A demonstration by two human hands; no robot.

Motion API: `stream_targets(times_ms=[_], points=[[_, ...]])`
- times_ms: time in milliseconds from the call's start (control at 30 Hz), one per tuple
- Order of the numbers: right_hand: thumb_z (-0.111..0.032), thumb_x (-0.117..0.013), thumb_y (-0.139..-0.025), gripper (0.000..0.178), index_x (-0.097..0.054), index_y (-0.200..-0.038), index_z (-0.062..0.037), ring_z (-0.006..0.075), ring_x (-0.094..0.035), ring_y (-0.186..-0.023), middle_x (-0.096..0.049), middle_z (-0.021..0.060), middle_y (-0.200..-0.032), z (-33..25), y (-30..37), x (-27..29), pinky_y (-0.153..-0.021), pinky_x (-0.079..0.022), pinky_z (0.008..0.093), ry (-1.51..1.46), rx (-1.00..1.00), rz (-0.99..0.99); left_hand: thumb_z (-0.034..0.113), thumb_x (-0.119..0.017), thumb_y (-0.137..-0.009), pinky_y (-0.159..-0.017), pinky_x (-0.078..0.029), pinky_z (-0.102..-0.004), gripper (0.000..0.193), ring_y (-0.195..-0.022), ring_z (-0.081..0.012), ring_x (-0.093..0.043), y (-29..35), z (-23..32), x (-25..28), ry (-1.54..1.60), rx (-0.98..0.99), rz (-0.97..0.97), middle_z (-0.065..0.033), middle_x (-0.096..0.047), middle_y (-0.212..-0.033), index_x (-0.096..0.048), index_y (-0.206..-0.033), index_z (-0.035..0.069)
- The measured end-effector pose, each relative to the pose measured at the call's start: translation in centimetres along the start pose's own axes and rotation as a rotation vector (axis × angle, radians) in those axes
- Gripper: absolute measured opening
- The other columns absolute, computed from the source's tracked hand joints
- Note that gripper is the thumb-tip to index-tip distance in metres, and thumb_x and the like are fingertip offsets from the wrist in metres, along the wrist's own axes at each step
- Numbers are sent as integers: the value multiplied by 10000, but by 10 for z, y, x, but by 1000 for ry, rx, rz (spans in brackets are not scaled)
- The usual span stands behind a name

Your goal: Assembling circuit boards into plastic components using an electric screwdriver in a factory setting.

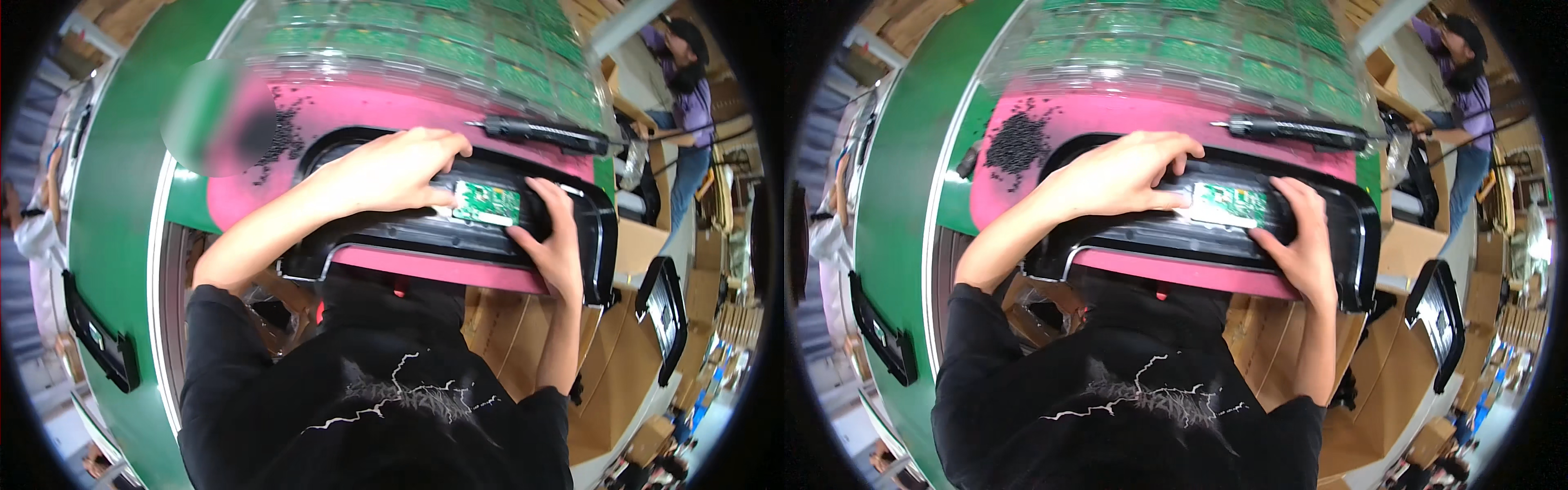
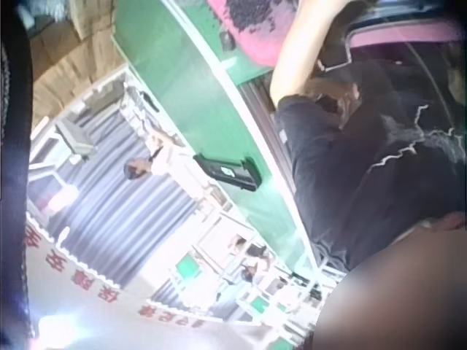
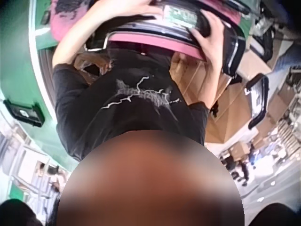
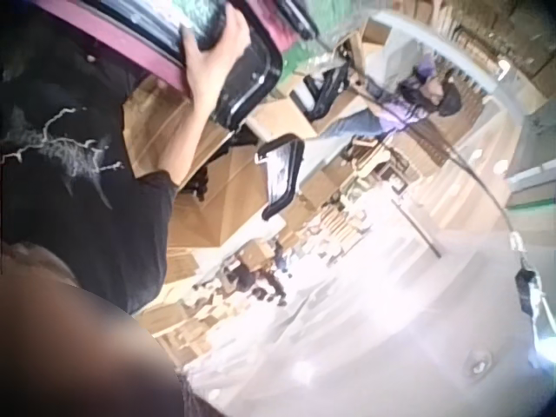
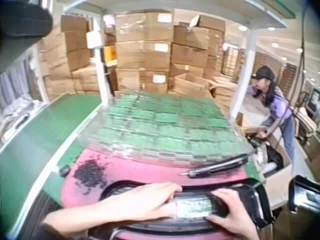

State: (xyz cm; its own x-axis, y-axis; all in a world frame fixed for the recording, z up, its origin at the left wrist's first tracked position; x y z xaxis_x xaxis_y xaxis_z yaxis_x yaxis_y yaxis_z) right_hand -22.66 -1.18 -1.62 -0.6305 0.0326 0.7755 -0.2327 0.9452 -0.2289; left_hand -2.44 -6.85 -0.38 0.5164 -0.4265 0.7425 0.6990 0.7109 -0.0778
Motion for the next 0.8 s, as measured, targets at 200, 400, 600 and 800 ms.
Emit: stream_targets(times_ms=[200, 400, 600, 800], points=[[-70, -648, -845, 483, -528, -1313, -84, 133, -481, -929, -572, 37, -1169, 44, 4, 76, -815, -378, 240, 26, -184, 457, 55, -603, -858, -838, -513, -417, 228, -935, -363, -649, 66, -63, 98, -347, 131, 483, -197, -665, -990, -618, -1071, -27], [-148, -646, -900, 567, -429, -1423, -117, 168, -555, -982, -559, 151, -1193, 107, -46, 92, -868, -446, 299, -52, -317, 241, -36, -630, -765, -920, -461, -428, 397, -1097, -362, -554, 110, -136, 96, -657, 399, 318, -165, -591, -1121, -617, -1155, 38], [-76, -681, -861, 523, -350, -1264, -26, 201, -534, -1003, -538, 141, -1110, 112, -80, 81, -916, -433, 307, -354, -260, 597, -10, -627, -766, -848, -485, -450, 255, -980, -386, -603, 105, -146, 100, -578, 387, 433, -185, -634, -982, -677, -1015, 18], [-16, -646, -877, 548, -265, -1270, -7, 195, -545, -1052, -555, 159, -1123, -4, -99, 47, -940, -438, 341, -635, 240, 958, -8, -630, -776, -792, -499, -432, 173, -873, -386, -637, 112, -134, 106, -552, 366, 509, -198, -655, -896, -680, -942, -11]])
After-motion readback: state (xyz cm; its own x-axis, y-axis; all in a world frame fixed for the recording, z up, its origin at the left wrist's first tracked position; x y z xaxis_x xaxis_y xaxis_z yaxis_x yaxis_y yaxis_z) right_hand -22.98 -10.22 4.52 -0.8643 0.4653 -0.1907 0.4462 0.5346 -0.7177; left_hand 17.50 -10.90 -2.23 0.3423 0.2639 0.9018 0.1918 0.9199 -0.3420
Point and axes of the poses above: each hand's wrist, its own y-axis away from the middle knuckle, its own x-axis out of the back of the hand, z = x × y, the point moved 8 cm from there along -y, towards the middle knuckle
